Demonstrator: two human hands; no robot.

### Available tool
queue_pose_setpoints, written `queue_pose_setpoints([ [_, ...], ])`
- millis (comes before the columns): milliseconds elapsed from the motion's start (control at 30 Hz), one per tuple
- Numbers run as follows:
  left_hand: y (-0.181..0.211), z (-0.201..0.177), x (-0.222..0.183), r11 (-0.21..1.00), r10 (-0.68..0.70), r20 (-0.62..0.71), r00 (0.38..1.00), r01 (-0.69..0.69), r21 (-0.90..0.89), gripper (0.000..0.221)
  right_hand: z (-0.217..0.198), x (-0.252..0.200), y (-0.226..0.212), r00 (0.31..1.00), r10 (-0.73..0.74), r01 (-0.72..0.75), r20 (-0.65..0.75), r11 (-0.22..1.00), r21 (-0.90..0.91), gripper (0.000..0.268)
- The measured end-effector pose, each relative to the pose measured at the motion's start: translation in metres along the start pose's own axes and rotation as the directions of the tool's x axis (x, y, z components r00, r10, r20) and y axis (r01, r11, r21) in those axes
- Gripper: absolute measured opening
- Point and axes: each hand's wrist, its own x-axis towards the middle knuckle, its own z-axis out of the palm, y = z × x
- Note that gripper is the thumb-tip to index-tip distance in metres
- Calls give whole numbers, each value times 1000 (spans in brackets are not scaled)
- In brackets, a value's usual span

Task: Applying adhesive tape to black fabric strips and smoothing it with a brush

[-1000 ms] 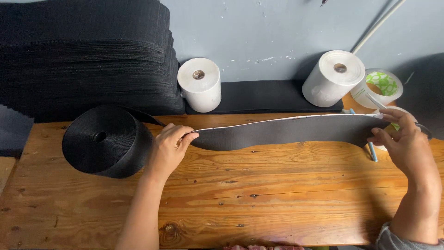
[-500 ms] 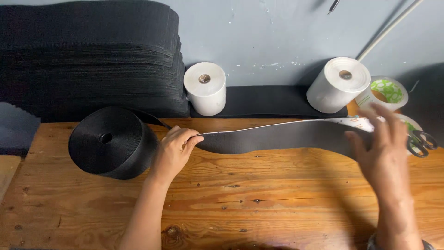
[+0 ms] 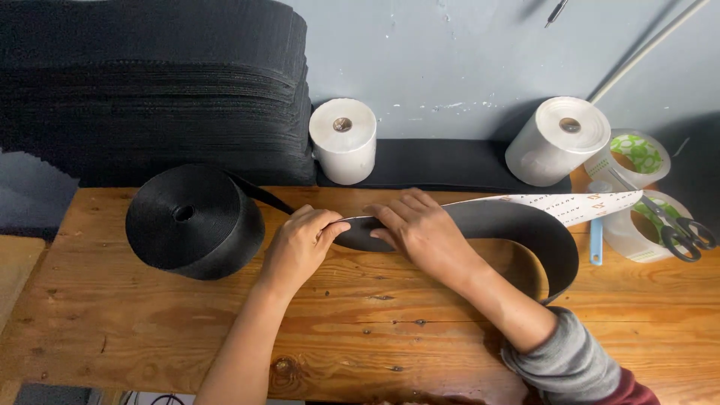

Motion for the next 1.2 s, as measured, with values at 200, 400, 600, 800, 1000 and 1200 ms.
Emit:
queue_pose_setpoints([
  [200,9,0,0,1000,-15,38,999,15,0,11,0,-4,-4,998,31,-34,54,998,45,13],
  [400,16,-91,9,910,98,-141,985,-32,413,32,5,-11,-4,992,97,-102,77,993,61,11],
  [600,-49,-109,-24,623,-626,-52,778,539,567,76,6,-16,1,990,47,-69,133,983,167,17],
  [800,-39,-109,-44,581,-590,-109,800,514,631,71,-8,-16,4,985,27,-65,170,974,218,15],
  [1000,-25,-129,-59,554,-690,-36,723,560,617,72,-20,-33,9,962,98,-147,256,973,180,19],
  [1200,9,-96,-27,763,-131,-28,991,119,635,62,-15,-31,14,972,81,-128,220,970,208,21],
])
